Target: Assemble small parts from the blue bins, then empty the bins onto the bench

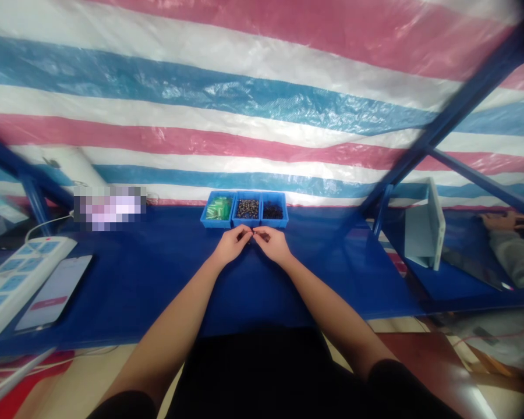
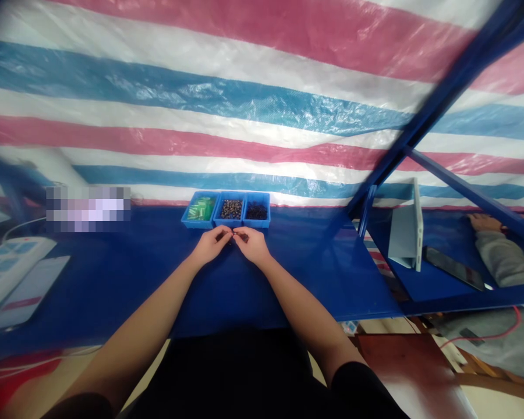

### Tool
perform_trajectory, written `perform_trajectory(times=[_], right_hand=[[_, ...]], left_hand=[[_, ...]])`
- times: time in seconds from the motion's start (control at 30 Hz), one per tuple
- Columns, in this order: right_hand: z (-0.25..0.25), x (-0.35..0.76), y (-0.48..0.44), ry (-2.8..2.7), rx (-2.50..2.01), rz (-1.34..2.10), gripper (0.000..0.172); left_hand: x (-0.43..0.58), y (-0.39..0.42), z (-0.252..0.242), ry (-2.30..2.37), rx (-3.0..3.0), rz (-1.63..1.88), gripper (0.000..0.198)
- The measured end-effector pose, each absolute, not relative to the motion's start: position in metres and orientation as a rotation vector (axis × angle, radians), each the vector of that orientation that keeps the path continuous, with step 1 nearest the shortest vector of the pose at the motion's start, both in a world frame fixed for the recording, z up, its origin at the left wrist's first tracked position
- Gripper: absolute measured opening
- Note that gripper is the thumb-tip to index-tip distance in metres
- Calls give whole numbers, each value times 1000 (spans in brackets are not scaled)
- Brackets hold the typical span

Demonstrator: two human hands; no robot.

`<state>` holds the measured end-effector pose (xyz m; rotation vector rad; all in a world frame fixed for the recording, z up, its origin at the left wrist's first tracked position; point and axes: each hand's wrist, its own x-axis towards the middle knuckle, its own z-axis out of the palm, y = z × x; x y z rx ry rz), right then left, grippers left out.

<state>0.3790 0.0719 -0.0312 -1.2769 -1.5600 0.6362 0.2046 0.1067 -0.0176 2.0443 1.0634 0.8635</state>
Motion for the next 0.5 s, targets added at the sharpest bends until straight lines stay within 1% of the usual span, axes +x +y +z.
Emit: perform_trajectory(times=[0.2,0.37,0.43,0.5], right_hand=[[-31,378,71,-1562,-1290,654,18],[-28,377,75,-1463,-1289,683,20],[-26,375,80,-1408,-1272,730,24],[-24,371,85,-1348,-1212,804,36]], left_hand=[[205,106,-14,1076,2070,840,32],[204,108,-18,1161,2022,887,33],[204,110,-20,1221,2023,907,33],[203,111,-21,1262,2038,917,32]])
